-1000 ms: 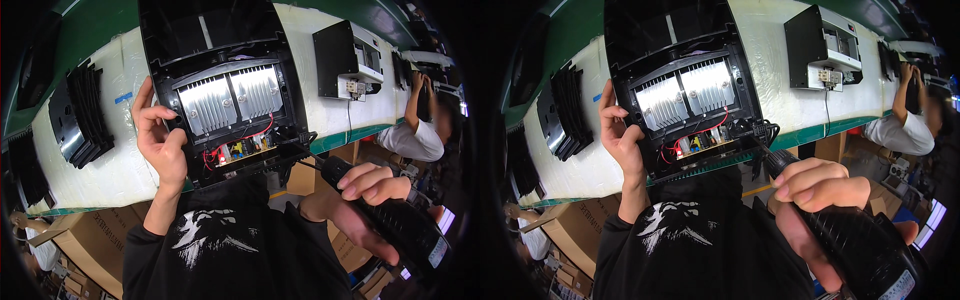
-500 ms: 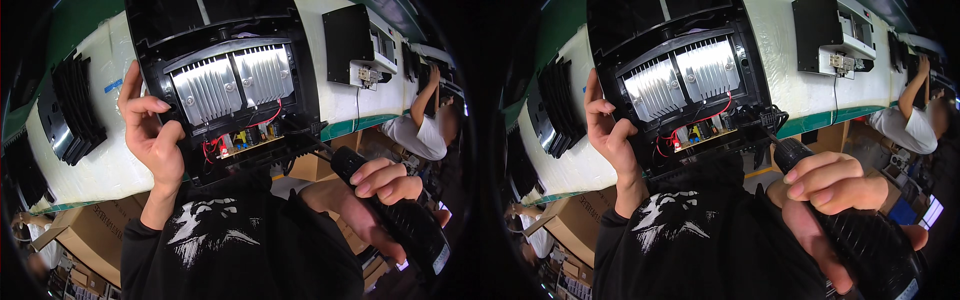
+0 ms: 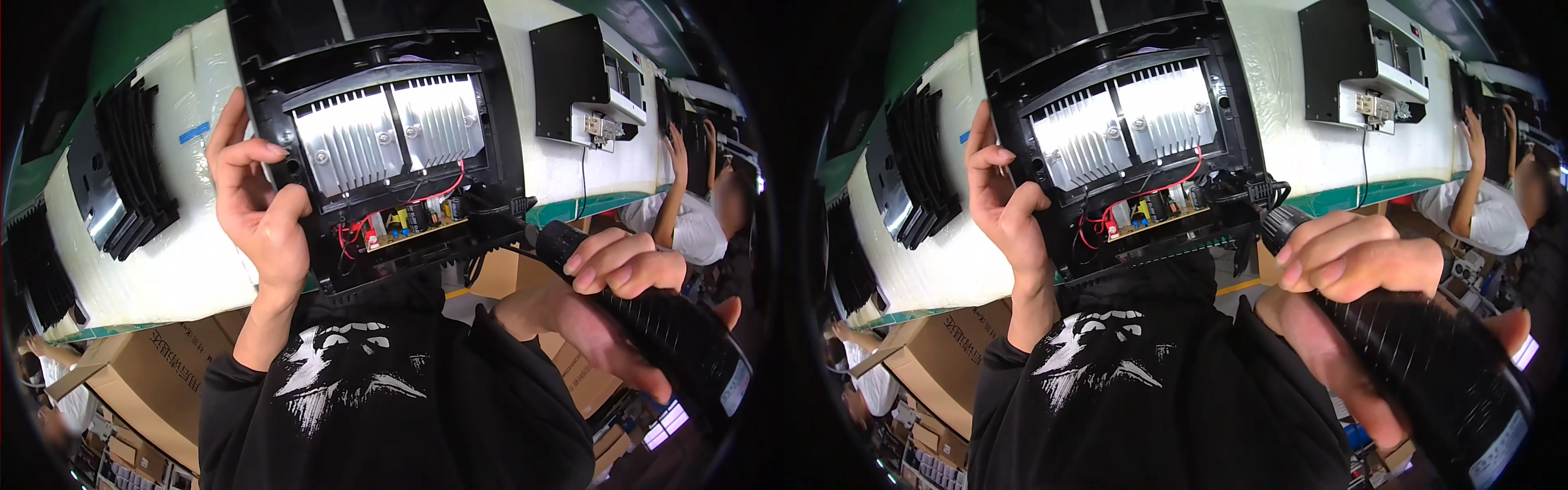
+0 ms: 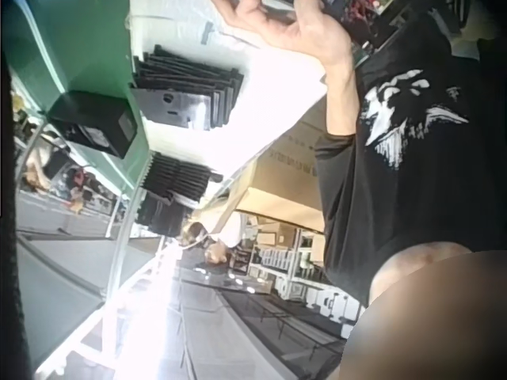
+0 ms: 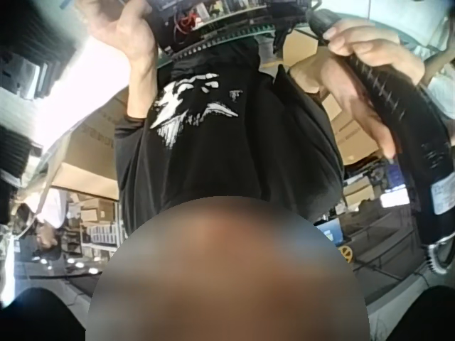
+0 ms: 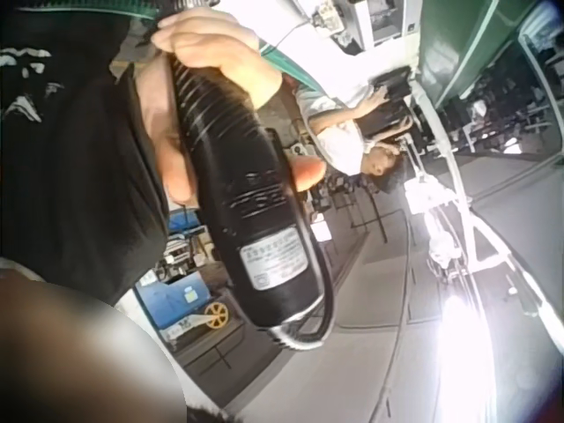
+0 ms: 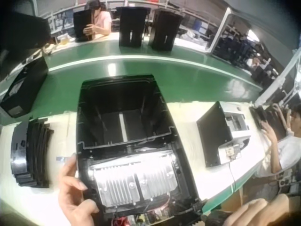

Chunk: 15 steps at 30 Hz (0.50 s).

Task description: Assembling electronic device housings using an electric screwdriver on a factory assembly line.

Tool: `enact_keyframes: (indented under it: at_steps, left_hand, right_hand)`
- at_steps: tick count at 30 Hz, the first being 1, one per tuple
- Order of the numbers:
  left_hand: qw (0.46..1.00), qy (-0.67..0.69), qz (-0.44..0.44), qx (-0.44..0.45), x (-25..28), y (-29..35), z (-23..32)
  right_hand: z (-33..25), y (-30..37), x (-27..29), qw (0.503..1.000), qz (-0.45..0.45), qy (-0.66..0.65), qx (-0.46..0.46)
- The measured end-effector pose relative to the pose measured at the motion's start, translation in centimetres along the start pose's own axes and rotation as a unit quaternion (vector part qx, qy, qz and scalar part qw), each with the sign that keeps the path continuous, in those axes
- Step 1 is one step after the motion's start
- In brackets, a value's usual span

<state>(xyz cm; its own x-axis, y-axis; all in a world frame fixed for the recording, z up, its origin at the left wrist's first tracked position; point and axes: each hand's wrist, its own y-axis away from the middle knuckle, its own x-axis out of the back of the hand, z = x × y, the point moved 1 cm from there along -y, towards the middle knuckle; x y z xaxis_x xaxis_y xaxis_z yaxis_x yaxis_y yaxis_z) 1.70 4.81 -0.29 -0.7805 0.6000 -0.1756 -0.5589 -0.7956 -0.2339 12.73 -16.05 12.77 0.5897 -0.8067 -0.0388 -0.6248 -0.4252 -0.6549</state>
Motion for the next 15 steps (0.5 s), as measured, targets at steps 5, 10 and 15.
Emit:
enact_keyframes:
  at_steps: [5, 10, 15]
  left_hand:
    - [1.000, -0.008, -0.001, -0.017, -0.1, 0.0, -0.2]
    - [1.000, 0.007, -0.006, -0.003, -0.3, 0.0, -0.2]
    - [1.000, -0.006, 0.014, 0.011, -0.2, 0.0, 0.4]
  right_hand:
    - [-0.7, -0.6, 1.0, 0.997, -0.028, -0.040, -0.056]
    - [-7.0, -2.7, 5.8, 0.988, -0.010, -0.101, 0.112]
    - [-9.5, -3.9, 9.9, 0.971, 0.090, 0.034, 0.219]
